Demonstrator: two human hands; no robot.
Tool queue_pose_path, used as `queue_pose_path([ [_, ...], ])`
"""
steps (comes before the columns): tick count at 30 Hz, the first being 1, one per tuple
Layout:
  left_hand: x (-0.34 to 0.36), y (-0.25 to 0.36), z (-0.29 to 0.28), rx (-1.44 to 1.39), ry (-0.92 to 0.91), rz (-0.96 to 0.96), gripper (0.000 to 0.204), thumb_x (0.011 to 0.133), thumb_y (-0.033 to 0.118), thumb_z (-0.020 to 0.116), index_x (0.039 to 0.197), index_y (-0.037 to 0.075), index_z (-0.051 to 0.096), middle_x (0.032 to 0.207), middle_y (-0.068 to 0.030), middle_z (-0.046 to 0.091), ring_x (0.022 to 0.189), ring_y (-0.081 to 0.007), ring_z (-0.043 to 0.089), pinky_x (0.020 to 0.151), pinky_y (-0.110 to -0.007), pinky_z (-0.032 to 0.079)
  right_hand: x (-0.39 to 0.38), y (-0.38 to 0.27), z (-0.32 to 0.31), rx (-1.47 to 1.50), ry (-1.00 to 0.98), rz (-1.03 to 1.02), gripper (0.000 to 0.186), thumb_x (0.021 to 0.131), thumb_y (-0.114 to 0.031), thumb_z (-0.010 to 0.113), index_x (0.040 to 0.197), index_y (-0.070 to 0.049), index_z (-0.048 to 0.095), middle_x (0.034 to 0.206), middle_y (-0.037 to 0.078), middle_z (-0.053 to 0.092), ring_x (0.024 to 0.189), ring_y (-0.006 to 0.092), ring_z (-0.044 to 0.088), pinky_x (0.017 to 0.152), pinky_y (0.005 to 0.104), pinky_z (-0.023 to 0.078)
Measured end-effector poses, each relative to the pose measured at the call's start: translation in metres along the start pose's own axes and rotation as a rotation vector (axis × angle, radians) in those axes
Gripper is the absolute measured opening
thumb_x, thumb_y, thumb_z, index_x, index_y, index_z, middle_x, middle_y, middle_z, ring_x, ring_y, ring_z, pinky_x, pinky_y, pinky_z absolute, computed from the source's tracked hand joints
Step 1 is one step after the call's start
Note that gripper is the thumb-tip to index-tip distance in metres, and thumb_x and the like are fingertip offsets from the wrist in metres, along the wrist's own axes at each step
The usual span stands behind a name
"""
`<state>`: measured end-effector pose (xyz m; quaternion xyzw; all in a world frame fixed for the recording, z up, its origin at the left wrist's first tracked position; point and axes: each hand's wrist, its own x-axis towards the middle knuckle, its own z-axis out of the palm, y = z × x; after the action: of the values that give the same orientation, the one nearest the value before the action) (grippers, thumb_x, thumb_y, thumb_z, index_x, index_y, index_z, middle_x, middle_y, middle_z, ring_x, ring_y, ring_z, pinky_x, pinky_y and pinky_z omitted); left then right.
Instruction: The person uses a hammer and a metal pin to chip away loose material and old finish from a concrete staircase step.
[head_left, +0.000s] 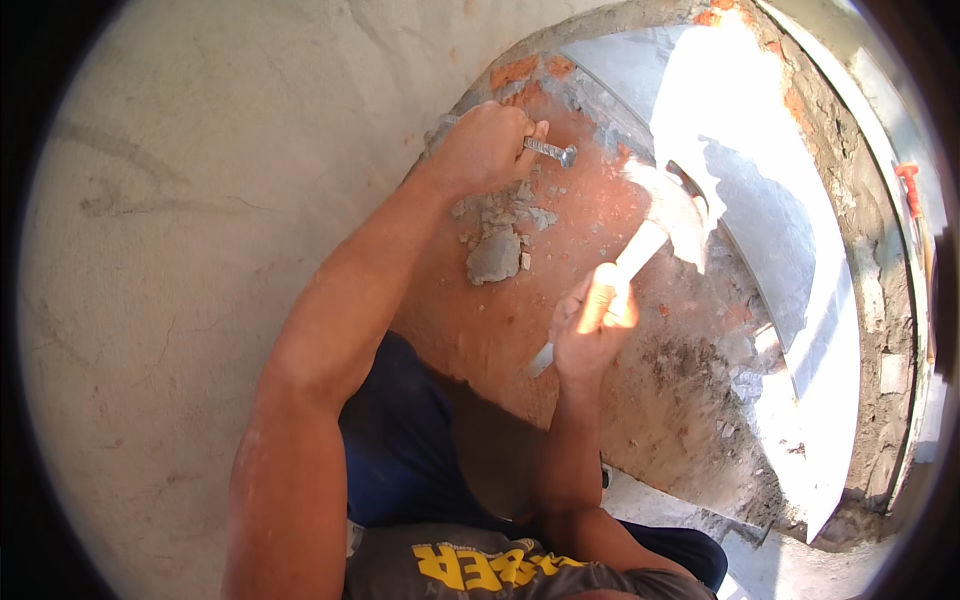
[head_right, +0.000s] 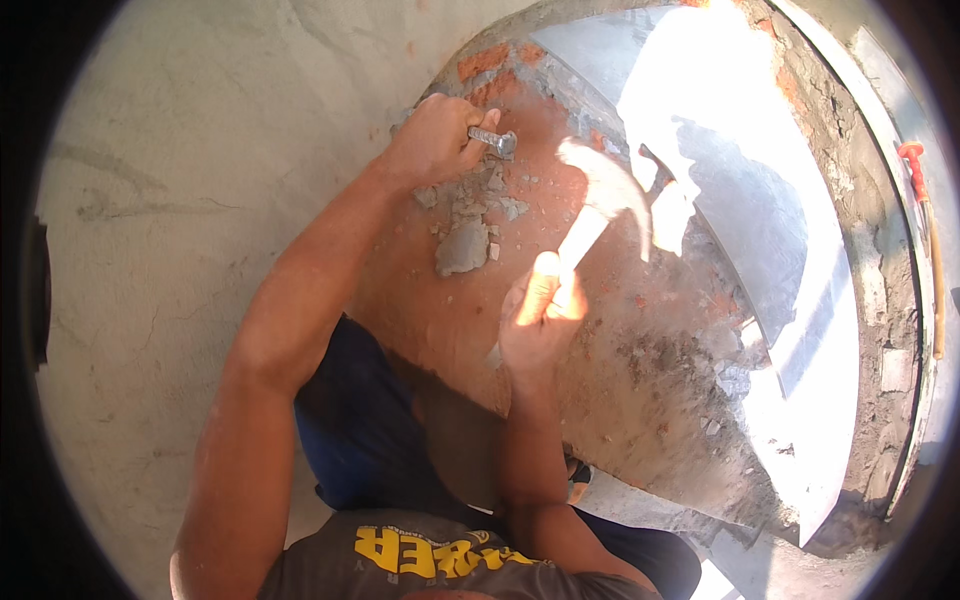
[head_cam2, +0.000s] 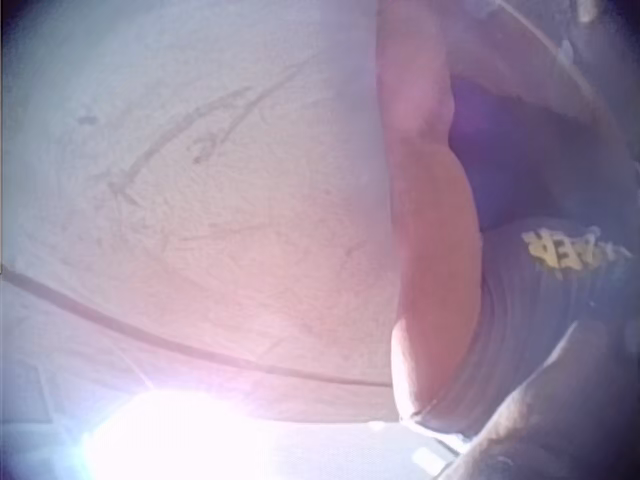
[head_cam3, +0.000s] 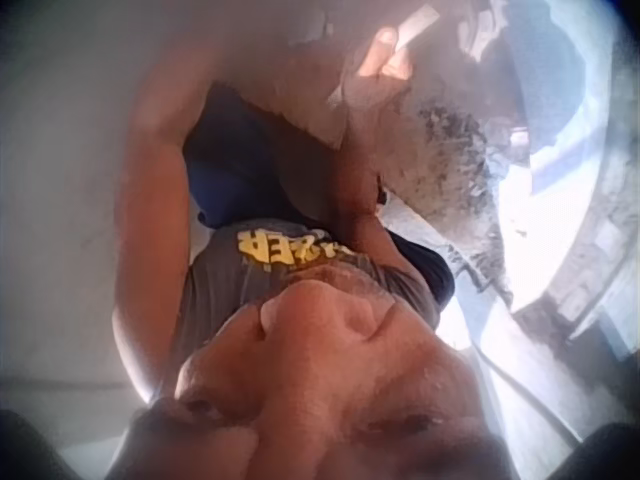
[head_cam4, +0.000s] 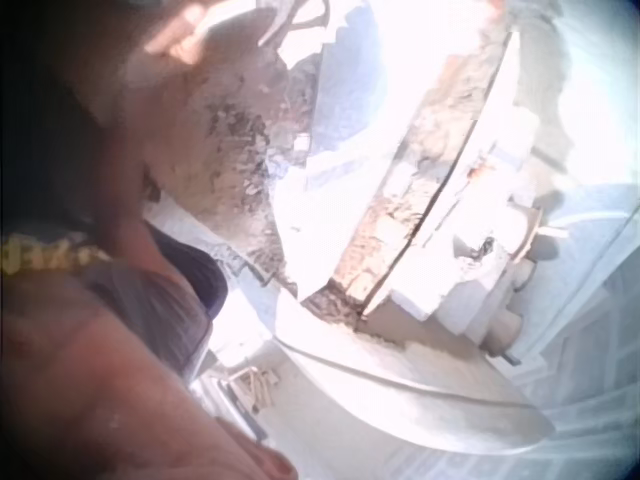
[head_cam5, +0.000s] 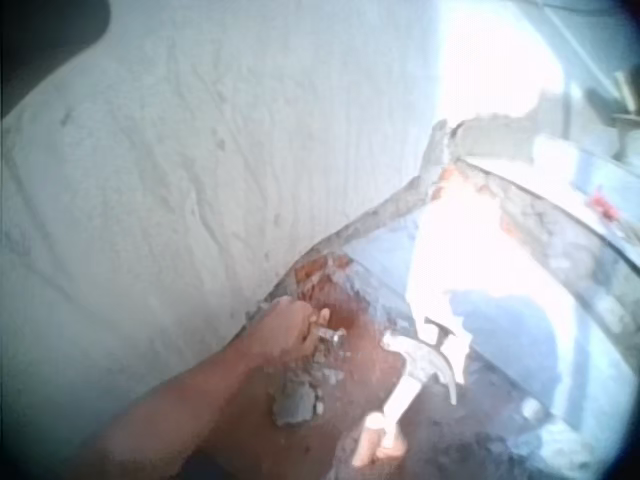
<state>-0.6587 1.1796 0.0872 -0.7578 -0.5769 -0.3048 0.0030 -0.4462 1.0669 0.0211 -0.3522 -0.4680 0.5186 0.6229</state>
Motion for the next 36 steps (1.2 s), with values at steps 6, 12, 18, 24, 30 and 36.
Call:
queue_pose_path([
  [6, 0.006, 0.005, -0.005, 0.013, -0.084, -0.057, 0.047, 0.104, 0.027, 0.057, 0.069, -0.003, 0.062, 0.058, -0.0251, 0.05, 0.056, -0.0455, 0.051, 0.059, -0.052, 0.044, 0.006, -0.026, 0.005, 0.496, 0.156, -0.385, 0.032, 0.111, -0.028, 0.052, 0.086, -0.009, 0.047, 0.063, -0.001, 0.045, 0.047, 0.0088, 0.043, 0.04, 0.0263, 0.04],
  [12, 0.007, 0.006, -0.01, -0.034, -0.053, -0.059, 0.046, 0.104, 0.027, 0.058, 0.068, -0.003, 0.062, 0.057, -0.0247, 0.05, 0.057, -0.0455, 0.051, 0.059, -0.052, 0.044, 0.008, -0.014, 0.001, -0.026, 0.037, -0.001, 0.033, 0.111, -0.023, 0.05, 0.084, -0.006, 0.049, 0.06, -0.003, 0.046, 0.048, 0.0056, 0.042, 0.043, 0.0226, 0.032],
  [18, 0.01, 0.002, -0.006, -0.01, -0.054, -0.045, 0.042, 0.103, 0.023, 0.059, 0.071, -0.003, 0.065, 0.062, -0.026, 0.053, 0.061, -0.0467, 0.054, 0.062, -0.052, 0.045, 0.017, 0.001, 0.004, 0.143, -0.009, -0.265, 0.033, 0.111, -0.029, 0.05, 0.087, -0.008, 0.045, 0.06, -0.002, 0.041, 0.048, 0.0056, 0.039, 0.042, 0.0227, 0.035],
  [24, 0.005, -0.003, -0.008, -0.01, -0.063, -0.032, 0.037, 0.102, 0.021, 0.059, 0.075, -0.004, 0.067, 0.063, -0.0266, 0.053, 0.061, -0.046, 0.055, 0.063, -0.053, 0.045, 0.015, -0.041, 0.002, 0.303, 0.047, -0.153, 0.027, 0.111, -0.02, 0.05, 0.088, -0.006, 0.047, 0.064, -0.003, 0.041, 0.047, 0.0048, 0.039, 0.04, 0.0217, 0.034],
  [30, 0.01, -0.003, -0.006, -0.048, -0.024, 0.005, 0.039, 0.101, 0.022, 0.06, 0.075, -0.005, 0.065, 0.063, -0.0279, 0.051, 0.059, -0.0465, 0.053, 0.059, -0.051, 0.043, 0.027, 0.002, 0.01, -0.428, -0.151, -0.162, 0.03, 0.111, -0.025, 0.05, 0.086, -0.009, 0.048, 0.057, -0.004, 0.041, 0.047, 0.0061, 0.043, 0.037, 0.0233, 0.031],
  [36, 0.008, -0.003, -0.011, -0.104, -0.029, -0.091, 0.045, 0.102, 0.026, 0.059, 0.072, -0.007, 0.054, 0.059, -0.0254, 0.041, 0.056, -0.0399, 0.033, 0.053, -0.048, 0.037, 0.019, -0.036, 0.005, 0.347, 0.09, -0.201, 0.027, 0.113, -0.024, 0.046, 0.092, -0.006, 0.046, 0.063, 0.0, 0.044, 0.043, 0.0061, 0.038, 0.035, 0.0224, 0.032],
])
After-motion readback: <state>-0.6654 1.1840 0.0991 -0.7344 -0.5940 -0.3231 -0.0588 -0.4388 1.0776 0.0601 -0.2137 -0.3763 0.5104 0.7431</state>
